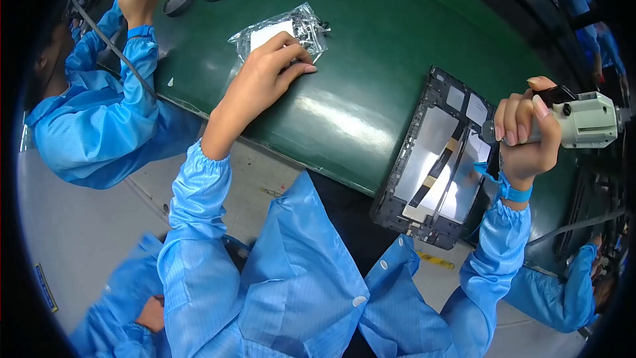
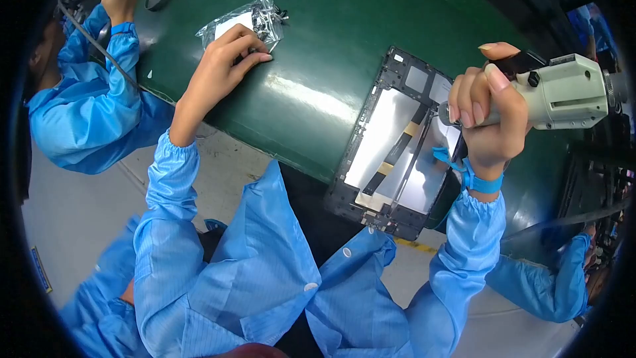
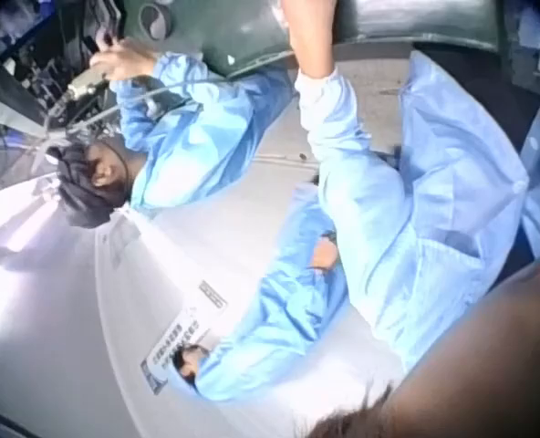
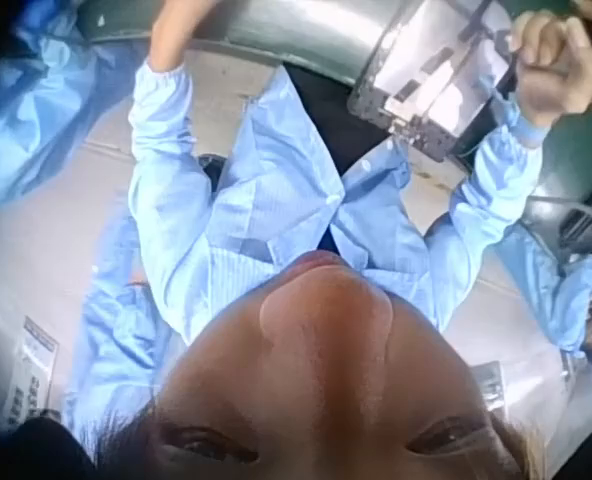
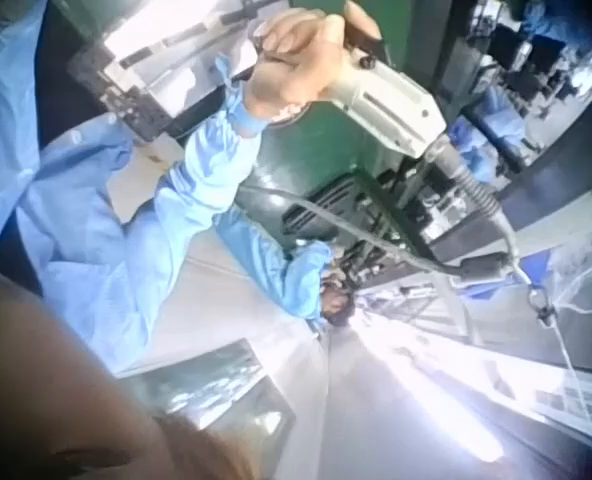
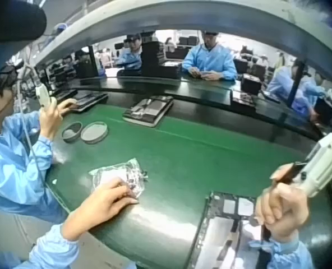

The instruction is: The person assembles tablet frames by positioning small metal brackets onto the devices and driving screws using an electric screwdriver, then slides the assembled devices along the conveyor line.

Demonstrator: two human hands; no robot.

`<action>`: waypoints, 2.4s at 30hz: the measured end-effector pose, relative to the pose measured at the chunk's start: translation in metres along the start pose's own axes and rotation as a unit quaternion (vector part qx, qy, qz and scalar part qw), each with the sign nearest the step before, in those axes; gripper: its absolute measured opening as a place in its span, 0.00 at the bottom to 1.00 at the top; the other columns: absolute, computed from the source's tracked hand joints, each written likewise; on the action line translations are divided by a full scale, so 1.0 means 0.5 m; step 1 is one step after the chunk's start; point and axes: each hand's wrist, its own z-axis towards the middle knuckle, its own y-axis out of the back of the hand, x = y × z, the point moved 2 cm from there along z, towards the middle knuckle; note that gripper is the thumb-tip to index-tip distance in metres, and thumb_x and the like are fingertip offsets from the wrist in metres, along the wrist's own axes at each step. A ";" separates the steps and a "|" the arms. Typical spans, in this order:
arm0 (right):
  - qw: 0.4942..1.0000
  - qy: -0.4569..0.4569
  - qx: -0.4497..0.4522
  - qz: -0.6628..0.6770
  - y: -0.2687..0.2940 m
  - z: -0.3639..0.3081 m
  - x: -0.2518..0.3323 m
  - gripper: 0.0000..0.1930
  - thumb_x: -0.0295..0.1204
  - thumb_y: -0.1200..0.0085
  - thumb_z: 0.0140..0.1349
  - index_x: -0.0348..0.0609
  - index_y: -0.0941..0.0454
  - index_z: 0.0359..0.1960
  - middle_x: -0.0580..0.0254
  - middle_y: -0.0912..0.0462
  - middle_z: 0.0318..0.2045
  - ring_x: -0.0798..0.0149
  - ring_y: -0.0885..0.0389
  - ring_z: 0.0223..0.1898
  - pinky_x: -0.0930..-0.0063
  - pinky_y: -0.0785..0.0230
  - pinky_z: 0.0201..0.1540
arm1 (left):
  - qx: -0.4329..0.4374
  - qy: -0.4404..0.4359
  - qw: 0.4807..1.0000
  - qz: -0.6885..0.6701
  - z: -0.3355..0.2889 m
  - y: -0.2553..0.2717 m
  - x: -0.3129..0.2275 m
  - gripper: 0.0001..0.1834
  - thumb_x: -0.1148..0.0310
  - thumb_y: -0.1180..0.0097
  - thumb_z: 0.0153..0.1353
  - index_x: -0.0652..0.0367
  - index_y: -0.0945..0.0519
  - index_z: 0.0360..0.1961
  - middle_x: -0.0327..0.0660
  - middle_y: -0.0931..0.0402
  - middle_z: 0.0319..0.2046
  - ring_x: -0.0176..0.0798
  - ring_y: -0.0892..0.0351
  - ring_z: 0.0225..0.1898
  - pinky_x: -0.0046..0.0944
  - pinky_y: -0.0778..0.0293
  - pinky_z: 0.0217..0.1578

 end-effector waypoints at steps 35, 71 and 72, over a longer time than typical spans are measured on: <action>0.999 0.025 0.010 -0.023 0.017 0.002 0.003 0.17 0.28 0.54 0.64 0.27 0.26 0.49 0.67 0.38 0.13 0.71 0.38 0.12 0.71 0.38 0.17 | -0.011 0.018 0.926 -0.376 0.223 -0.221 -0.142 0.17 0.63 0.36 0.63 0.67 0.14 0.45 0.52 0.16 0.47 0.37 0.15 0.44 0.34 0.21 0.48; 0.995 0.006 0.080 0.051 -0.060 0.075 -0.097 0.19 0.35 0.61 0.69 0.31 0.26 0.49 0.69 0.42 0.13 0.69 0.39 0.13 0.69 0.36 0.19 | 0.187 -0.042 0.889 -0.415 0.199 -0.203 -0.145 0.17 0.67 0.43 0.69 0.72 0.18 0.49 0.43 0.16 0.31 0.29 0.19 0.31 0.30 0.21 0.36; 0.995 0.007 0.086 0.052 -0.057 0.080 -0.101 0.19 0.36 0.62 0.69 0.31 0.26 0.49 0.69 0.42 0.13 0.69 0.39 0.13 0.69 0.36 0.19 | 0.187 -0.048 0.888 -0.418 0.200 -0.203 -0.143 0.17 0.67 0.43 0.68 0.73 0.18 0.49 0.43 0.16 0.31 0.29 0.18 0.31 0.30 0.21 0.36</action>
